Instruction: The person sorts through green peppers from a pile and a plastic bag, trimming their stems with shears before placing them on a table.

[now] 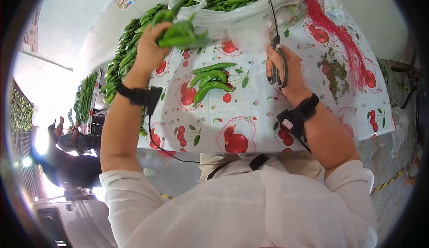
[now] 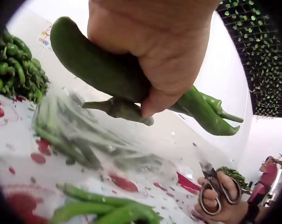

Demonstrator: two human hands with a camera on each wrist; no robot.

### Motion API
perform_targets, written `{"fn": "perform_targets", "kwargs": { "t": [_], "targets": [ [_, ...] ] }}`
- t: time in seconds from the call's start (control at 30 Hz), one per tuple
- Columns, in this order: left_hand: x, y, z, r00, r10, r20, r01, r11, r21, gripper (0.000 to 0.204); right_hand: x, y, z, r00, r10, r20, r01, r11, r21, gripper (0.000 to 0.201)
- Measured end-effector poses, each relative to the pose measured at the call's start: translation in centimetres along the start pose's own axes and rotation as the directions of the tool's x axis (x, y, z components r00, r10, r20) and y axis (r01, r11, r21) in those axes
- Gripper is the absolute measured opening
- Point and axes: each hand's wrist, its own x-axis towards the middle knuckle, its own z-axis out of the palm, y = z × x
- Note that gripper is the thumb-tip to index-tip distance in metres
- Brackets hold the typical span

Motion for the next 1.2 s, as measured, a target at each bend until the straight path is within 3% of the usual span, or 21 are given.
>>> {"fn": "perform_targets", "kwargs": {
  "t": [0.1, 0.17, 0.4, 0.53, 0.73, 0.93, 1.03, 1.2],
  "targets": [
    [-3.9, 2.0, 1.2, 0.999, 0.026, 0.036, -0.018, 0.977, -0.214, 0.046, -0.1, -0.2, 0.1, 1.000, 0.008, -0.008, -0.008, 1.000, -0.007, 0.024],
    [-5.3, 3.1, 1.7, 0.978, -0.005, 0.210, 0.054, 0.972, -0.228, 0.047, -0.1, 0.0, 0.1, 1.000, -0.007, -0.008, 0.007, 1.000, 0.000, 0.024],
    [-7.0, 1.5, 5.9, 0.940, 0.129, 0.315, -0.025, 0.948, -0.316, 0.050, -0.1, 0.1, 0.0, 0.999, -0.029, -0.019, 0.028, 0.999, -0.045, 0.024],
    [-6.6, 0.4, 6.6, 0.947, 0.103, 0.303, -0.023, 0.967, -0.256, 0.052, 0.1, 0.2, -0.1, 0.999, -0.046, 0.002, 0.046, 0.999, -0.029, 0.024],
    [-6.3, 1.2, 5.5, 0.893, -0.093, 0.440, 0.177, 0.972, -0.152, 0.064, 0.1, 0.0, -0.1, 0.999, -0.039, 0.009, 0.039, 0.999, -0.027, 0.025],
    [-7.0, 2.7, 4.3, 0.894, -0.120, 0.432, 0.159, 0.986, -0.055, 0.075, 0.0, -0.2, 0.1, 1.000, 0.001, -0.027, -0.002, 1.000, -0.012, 0.026],
    [-7.4, 3.7, 4.0, 0.885, -0.086, 0.457, 0.146, 0.985, -0.097, 0.080, 0.1, -0.1, 0.0, 1.000, -0.023, -0.004, 0.023, 1.000, -0.009, 0.026],
    [-9.3, 4.8, 5.0, 0.953, -0.038, 0.301, 0.075, 0.991, -0.112, 0.078, 0.1, 0.0, 0.0, 1.000, -0.022, -0.021, 0.021, 0.999, -0.035, 0.028]
  ]
}}
